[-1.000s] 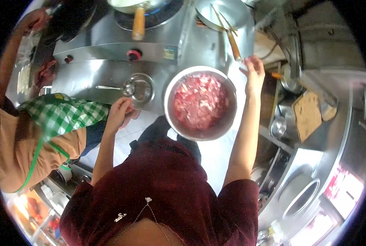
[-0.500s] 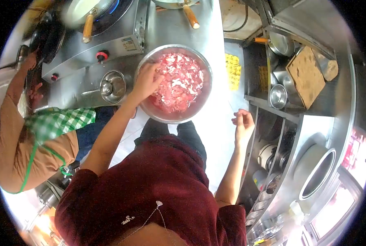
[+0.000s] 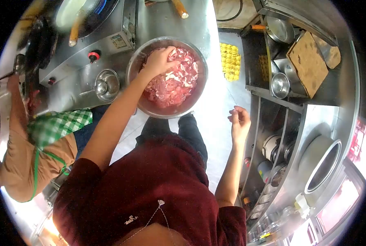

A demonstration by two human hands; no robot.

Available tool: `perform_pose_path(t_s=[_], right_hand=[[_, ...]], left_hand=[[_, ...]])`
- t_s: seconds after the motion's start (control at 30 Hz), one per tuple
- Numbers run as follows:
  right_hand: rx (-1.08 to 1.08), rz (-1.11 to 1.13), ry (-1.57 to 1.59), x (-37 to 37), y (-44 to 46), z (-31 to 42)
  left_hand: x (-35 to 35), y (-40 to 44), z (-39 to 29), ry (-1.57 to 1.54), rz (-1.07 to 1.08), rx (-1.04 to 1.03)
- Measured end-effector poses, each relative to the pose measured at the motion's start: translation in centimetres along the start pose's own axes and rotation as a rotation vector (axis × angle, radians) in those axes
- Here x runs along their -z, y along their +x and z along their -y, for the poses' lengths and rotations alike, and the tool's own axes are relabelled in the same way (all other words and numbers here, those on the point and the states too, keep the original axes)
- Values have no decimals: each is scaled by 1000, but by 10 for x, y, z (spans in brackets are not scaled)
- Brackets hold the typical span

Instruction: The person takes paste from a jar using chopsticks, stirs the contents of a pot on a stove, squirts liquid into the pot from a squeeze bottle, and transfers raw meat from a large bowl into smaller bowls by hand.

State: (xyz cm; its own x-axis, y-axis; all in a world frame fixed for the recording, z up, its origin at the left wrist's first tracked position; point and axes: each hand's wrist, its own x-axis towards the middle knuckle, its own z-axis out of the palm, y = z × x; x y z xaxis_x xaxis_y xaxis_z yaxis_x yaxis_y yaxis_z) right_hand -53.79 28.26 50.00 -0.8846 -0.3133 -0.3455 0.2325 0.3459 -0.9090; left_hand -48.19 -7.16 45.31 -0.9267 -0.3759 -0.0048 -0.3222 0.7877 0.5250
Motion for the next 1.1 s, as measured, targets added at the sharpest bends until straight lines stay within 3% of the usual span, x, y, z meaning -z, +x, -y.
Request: perform_pose_path(t_s=[0.13, 0.23, 0.33, 0.53, 0.63, 0.77, 0.97, 1.1], right_hand=[[-13, -12, 0, -5, -3, 6], [-14, -23, 3, -6, -4, 12], [-7, -14, 8, -3, -4, 10], [11, 50, -73, -3, -6, 15], [-3, 91, -116, -7, -8, 28], [4, 86, -85, -5, -11, 28], [-27, 64, -50, 1, -14, 32], [5, 81, -33, 3, -10, 16]], left_hand=[[0, 8, 13, -98, 4, -6], [20, 10, 11, -262, 123, 122], [47, 4, 4, -208, 177, 107], [30, -12, 19, -99, -72, -27], [22, -17, 2, 191, -93, 7], [17, -6, -3, 149, -13, 164], [39, 9, 10, -42, 98, 102], [48, 7, 12, -595, 265, 343]])
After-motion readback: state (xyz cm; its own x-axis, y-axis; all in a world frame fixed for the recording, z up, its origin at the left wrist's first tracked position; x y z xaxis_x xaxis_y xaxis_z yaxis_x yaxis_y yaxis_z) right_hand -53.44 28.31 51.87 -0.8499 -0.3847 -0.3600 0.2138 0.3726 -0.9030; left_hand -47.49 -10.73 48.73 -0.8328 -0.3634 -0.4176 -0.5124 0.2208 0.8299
